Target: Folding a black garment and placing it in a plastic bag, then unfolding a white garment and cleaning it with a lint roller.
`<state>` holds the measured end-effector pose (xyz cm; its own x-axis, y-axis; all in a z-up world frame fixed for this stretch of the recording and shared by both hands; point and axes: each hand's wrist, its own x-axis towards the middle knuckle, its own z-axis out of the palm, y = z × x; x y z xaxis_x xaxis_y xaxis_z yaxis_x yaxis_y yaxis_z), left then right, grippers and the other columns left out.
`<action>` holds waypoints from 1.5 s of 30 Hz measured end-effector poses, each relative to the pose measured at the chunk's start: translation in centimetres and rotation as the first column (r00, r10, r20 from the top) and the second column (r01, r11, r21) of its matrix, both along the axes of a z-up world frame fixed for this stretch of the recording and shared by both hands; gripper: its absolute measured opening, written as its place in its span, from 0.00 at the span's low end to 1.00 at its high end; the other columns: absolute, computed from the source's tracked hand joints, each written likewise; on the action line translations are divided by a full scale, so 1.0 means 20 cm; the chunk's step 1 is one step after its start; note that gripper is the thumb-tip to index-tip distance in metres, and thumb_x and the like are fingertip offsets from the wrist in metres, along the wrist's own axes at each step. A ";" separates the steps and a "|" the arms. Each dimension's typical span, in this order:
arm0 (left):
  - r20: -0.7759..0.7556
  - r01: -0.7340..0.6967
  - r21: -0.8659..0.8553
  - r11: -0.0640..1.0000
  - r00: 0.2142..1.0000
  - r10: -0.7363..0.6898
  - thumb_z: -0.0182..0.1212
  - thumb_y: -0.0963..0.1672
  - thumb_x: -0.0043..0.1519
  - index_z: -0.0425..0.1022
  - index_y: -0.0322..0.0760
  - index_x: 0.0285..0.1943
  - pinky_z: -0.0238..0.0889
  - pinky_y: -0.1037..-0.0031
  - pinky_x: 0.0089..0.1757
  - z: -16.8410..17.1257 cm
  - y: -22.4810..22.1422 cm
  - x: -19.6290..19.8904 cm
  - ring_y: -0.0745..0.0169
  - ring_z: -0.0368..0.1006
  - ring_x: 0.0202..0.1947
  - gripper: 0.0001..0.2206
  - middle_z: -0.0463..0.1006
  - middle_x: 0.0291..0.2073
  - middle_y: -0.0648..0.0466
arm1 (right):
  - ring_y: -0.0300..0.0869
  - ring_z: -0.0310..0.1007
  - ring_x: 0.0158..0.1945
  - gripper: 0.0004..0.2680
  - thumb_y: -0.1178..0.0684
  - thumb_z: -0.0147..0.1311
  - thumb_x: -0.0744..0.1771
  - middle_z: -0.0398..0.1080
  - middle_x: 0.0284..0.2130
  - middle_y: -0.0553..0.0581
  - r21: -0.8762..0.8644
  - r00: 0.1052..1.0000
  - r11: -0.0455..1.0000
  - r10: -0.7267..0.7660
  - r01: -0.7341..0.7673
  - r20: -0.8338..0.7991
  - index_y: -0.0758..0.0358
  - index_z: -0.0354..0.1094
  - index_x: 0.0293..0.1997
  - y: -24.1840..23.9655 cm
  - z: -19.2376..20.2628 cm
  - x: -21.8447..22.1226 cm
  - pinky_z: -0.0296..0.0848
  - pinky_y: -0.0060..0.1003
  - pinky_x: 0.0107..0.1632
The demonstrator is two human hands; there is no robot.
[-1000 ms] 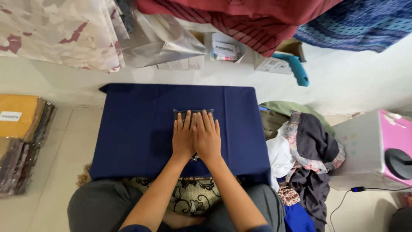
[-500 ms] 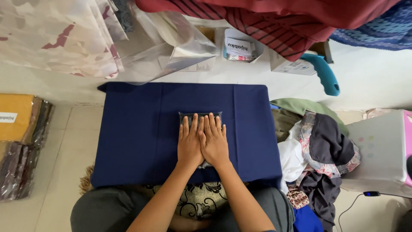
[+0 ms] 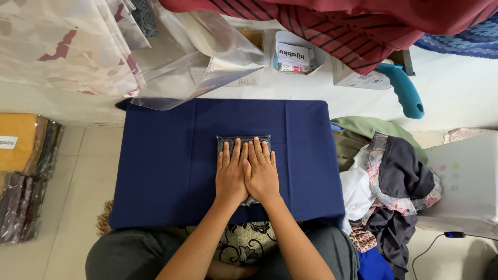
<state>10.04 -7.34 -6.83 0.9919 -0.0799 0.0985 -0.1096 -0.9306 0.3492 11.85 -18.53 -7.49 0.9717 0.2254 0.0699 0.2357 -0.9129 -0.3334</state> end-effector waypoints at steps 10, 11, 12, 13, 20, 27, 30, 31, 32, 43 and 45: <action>0.021 0.022 -0.088 0.996 1.000 -0.020 0.41 0.48 0.68 0.48 0.48 0.81 0.34 0.52 0.70 -0.05 0.02 0.03 0.38 0.37 0.78 0.29 0.46 0.80 0.54 | 0.50 0.44 0.78 0.20 0.42 0.30 0.73 0.48 0.76 0.49 0.090 0.996 0.996 0.014 -0.022 0.088 0.50 0.52 0.77 -0.06 -0.07 0.03 0.50 0.54 0.73; 0.088 0.017 -0.138 0.990 0.996 -0.005 0.45 0.47 0.67 0.53 0.47 0.80 0.39 0.51 0.69 -0.08 0.02 0.03 0.37 0.43 0.77 0.28 0.51 0.78 0.52 | 0.51 0.46 0.77 0.20 0.42 0.31 0.74 0.49 0.76 0.50 0.120 0.997 0.993 0.009 -0.019 0.081 0.50 0.52 0.77 -0.06 -0.07 0.03 0.51 0.55 0.73; 0.156 0.017 -0.186 0.982 0.988 0.012 0.49 0.47 0.67 0.58 0.46 0.79 0.43 0.50 0.68 -0.11 0.02 0.04 0.36 0.49 0.75 0.27 0.56 0.77 0.49 | 0.52 0.48 0.77 0.19 0.43 0.32 0.74 0.50 0.75 0.50 0.150 0.997 0.989 0.003 -0.014 0.075 0.50 0.52 0.77 -0.07 -0.07 0.04 0.53 0.56 0.72; 0.172 0.017 -0.188 0.982 0.985 0.016 0.49 0.47 0.67 0.58 0.46 0.79 0.43 0.50 0.68 -0.11 0.03 0.06 0.36 0.49 0.75 0.27 0.56 0.77 0.49 | 0.52 0.48 0.77 0.19 0.43 0.32 0.74 0.50 0.75 0.50 0.147 0.996 0.989 0.006 -0.019 0.091 0.50 0.52 0.77 -0.07 -0.07 0.06 0.53 0.56 0.72; 0.527 0.228 -0.622 0.749 0.830 0.185 0.62 0.51 0.63 0.80 0.52 0.51 0.64 0.70 0.56 -0.03 0.20 -0.05 0.63 0.74 0.54 0.11 0.79 0.48 0.64 | 0.54 0.47 0.77 0.21 0.46 0.43 0.72 0.52 0.75 0.52 0.234 0.994 0.971 0.015 -0.039 0.107 0.48 0.50 0.78 -0.11 -0.19 0.15 0.52 0.62 0.72; 0.375 0.532 -0.104 0.840 0.803 -0.462 0.67 0.59 0.55 0.78 0.52 0.48 0.67 0.63 0.45 -0.09 0.33 -0.27 0.53 0.72 0.52 0.21 0.76 0.45 0.59 | 0.54 0.57 0.72 0.16 0.49 0.63 0.67 0.73 0.59 0.56 0.735 0.985 0.659 0.060 -0.160 0.161 0.51 0.72 0.63 -0.33 0.00 0.06 0.44 0.57 0.75; 0.369 0.535 -0.088 0.840 0.801 -0.471 0.59 0.61 0.59 0.77 0.50 0.49 0.67 0.63 0.45 -0.09 0.33 -0.26 0.53 0.72 0.53 0.22 0.75 0.47 0.58 | 0.48 0.75 0.54 0.15 0.49 0.78 0.56 0.78 0.43 0.49 0.612 0.923 0.691 0.296 -0.384 0.244 0.50 0.80 0.43 -0.38 0.08 -0.14 0.62 0.47 0.67; 0.375 0.539 -0.092 0.837 0.798 -0.472 0.59 0.61 0.59 0.77 0.50 0.49 0.67 0.63 0.45 -0.09 0.34 -0.25 0.53 0.72 0.53 0.22 0.75 0.47 0.58 | 0.48 0.75 0.54 0.15 0.49 0.78 0.56 0.78 0.43 0.49 0.606 0.924 0.698 0.294 -0.383 0.246 0.50 0.80 0.43 -0.39 0.08 -0.18 0.62 0.47 0.67; 0.403 0.548 -0.061 0.835 0.778 -0.481 0.57 0.61 0.61 0.76 0.49 0.50 0.67 0.63 0.45 -0.09 0.34 -0.25 0.52 0.72 0.53 0.22 0.75 0.47 0.57 | 0.47 0.73 0.56 0.17 0.43 0.76 0.56 0.76 0.45 0.49 0.416 0.890 0.789 0.363 -0.452 0.278 0.49 0.78 0.44 -0.41 0.07 -0.22 0.55 0.48 0.70; 0.372 0.522 0.003 0.853 0.791 -0.485 0.45 0.52 0.72 0.76 0.46 0.53 0.71 0.66 0.45 -0.06 0.39 -0.16 0.53 0.76 0.50 0.15 0.78 0.44 0.54 | 0.49 0.75 0.55 0.15 0.58 0.66 0.61 0.76 0.47 0.54 0.223 0.818 0.824 0.406 -0.521 0.407 0.57 0.75 0.53 -0.41 0.07 -0.21 0.60 0.49 0.70; 0.374 0.467 -0.100 0.878 0.836 -0.402 0.46 0.52 0.72 0.77 0.49 0.53 0.73 0.70 0.44 0.08 0.41 -0.20 0.57 0.77 0.48 0.15 0.80 0.42 0.56 | 0.46 0.77 0.54 0.14 0.60 0.66 0.61 0.80 0.44 0.51 0.359 0.865 0.806 0.341 -0.470 0.367 0.53 0.78 0.51 -0.42 0.14 -0.17 0.57 0.49 0.70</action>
